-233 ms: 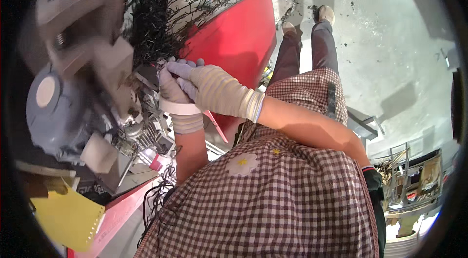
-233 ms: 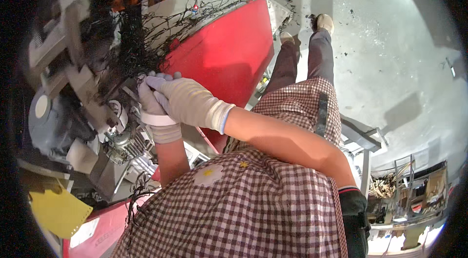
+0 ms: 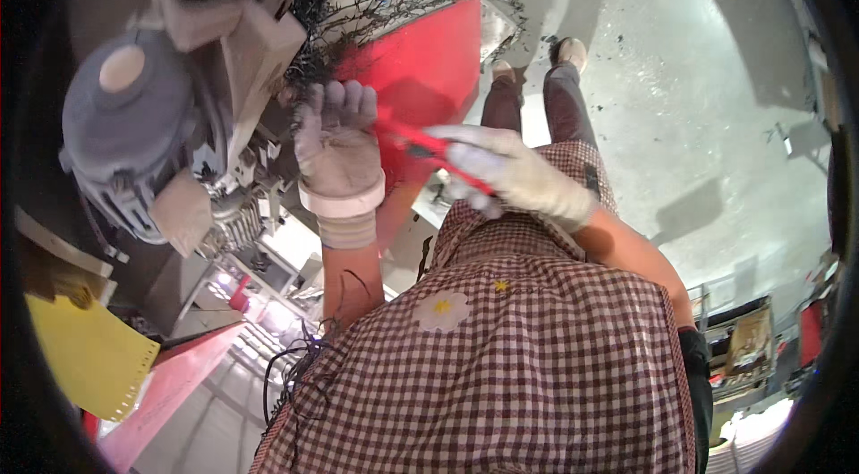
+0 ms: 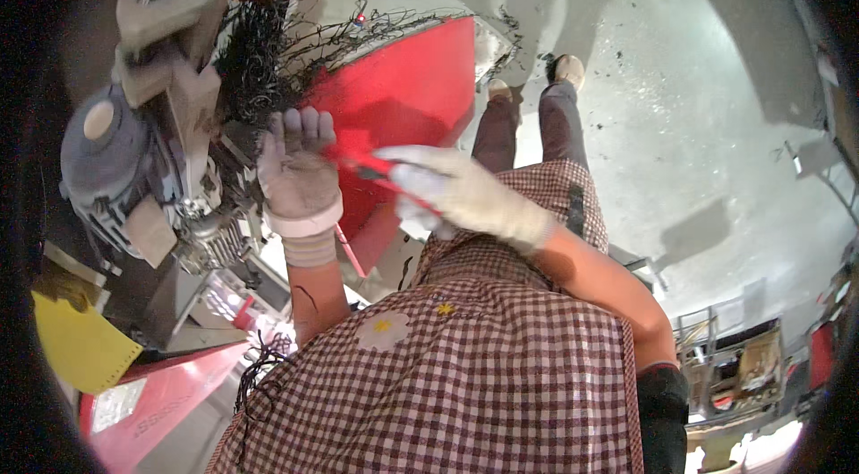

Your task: Operating machinery and arranging wood veneer slats on a panel assembly line.

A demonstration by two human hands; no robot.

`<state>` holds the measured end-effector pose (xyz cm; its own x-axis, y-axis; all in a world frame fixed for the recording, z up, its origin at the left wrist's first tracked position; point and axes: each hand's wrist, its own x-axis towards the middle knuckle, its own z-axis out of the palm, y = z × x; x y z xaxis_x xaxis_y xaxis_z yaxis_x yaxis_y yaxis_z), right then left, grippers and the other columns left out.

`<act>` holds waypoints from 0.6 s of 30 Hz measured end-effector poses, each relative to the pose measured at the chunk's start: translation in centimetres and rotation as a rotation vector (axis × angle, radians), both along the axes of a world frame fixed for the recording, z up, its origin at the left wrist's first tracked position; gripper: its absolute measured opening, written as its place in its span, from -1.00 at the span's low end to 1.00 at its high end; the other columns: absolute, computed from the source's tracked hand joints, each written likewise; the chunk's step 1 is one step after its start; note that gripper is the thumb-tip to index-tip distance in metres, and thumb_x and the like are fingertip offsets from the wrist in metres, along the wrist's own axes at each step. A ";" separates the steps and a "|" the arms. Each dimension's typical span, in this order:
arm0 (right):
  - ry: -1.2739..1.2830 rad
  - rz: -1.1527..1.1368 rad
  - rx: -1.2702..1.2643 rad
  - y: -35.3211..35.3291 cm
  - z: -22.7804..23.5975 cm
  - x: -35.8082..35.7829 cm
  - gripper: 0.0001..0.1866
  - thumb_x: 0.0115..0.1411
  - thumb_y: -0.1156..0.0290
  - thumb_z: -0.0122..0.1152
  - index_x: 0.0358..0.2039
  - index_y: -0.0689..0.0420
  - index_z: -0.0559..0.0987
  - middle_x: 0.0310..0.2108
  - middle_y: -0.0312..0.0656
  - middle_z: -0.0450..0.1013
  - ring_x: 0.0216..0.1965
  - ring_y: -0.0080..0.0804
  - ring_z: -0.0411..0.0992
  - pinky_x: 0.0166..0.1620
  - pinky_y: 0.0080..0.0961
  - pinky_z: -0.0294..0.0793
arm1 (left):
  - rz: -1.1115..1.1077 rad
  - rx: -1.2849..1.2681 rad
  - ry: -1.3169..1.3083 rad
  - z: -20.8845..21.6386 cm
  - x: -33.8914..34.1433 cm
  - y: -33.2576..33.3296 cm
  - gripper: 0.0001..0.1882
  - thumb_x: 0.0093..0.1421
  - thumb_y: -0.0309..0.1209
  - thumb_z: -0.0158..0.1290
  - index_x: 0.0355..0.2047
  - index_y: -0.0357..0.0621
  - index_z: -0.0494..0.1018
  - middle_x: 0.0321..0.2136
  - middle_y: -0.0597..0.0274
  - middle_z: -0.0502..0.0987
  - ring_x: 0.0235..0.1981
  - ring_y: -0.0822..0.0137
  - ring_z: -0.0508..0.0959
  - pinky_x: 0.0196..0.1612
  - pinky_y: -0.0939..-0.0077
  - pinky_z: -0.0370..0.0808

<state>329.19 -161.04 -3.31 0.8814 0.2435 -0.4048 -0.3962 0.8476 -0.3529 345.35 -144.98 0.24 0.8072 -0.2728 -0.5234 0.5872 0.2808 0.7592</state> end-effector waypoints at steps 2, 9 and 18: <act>0.184 -0.070 0.043 -1.2 -0.4 -3.4 -0.56 0.31 0.18 -0.05 0.09 0.19 0.36 -0.54 -0.28 0.44 -0.71 -0.64 0.32 -0.69 -0.70 0.32 | 0.060 -0.229 0.071 -0.7 -1.8 0.4 -0.59 0.23 -0.11 -0.02 -0.03 -0.11 0.39 -0.02 0.07 0.46 0.04 0.09 0.41 0.18 0.04 0.27; -0.428 0.350 -1.343 -0.4 1.7 0.6 -0.67 0.21 0.17 0.08 -0.23 0.20 0.53 -0.43 -0.11 0.48 -0.36 -0.22 0.45 -0.24 -0.35 0.39 | -0.243 -0.028 -0.156 -1.3 -12.2 -1.7 -0.46 0.29 0.02 -0.22 0.04 -0.16 0.31 -0.03 0.10 0.43 0.05 0.13 0.41 0.18 0.20 0.28; -0.798 0.743 -0.217 8.7 12.9 1.3 -0.09 -0.19 0.34 0.49 0.20 0.12 0.24 -0.05 -0.10 0.46 -0.18 -0.25 0.50 -0.12 -0.44 0.47 | -0.127 0.005 0.534 -20.4 -22.6 5.8 -0.66 0.27 -0.22 -0.20 -0.13 -0.18 0.42 -0.07 0.04 0.47 -0.11 0.21 0.50 -0.02 0.34 0.43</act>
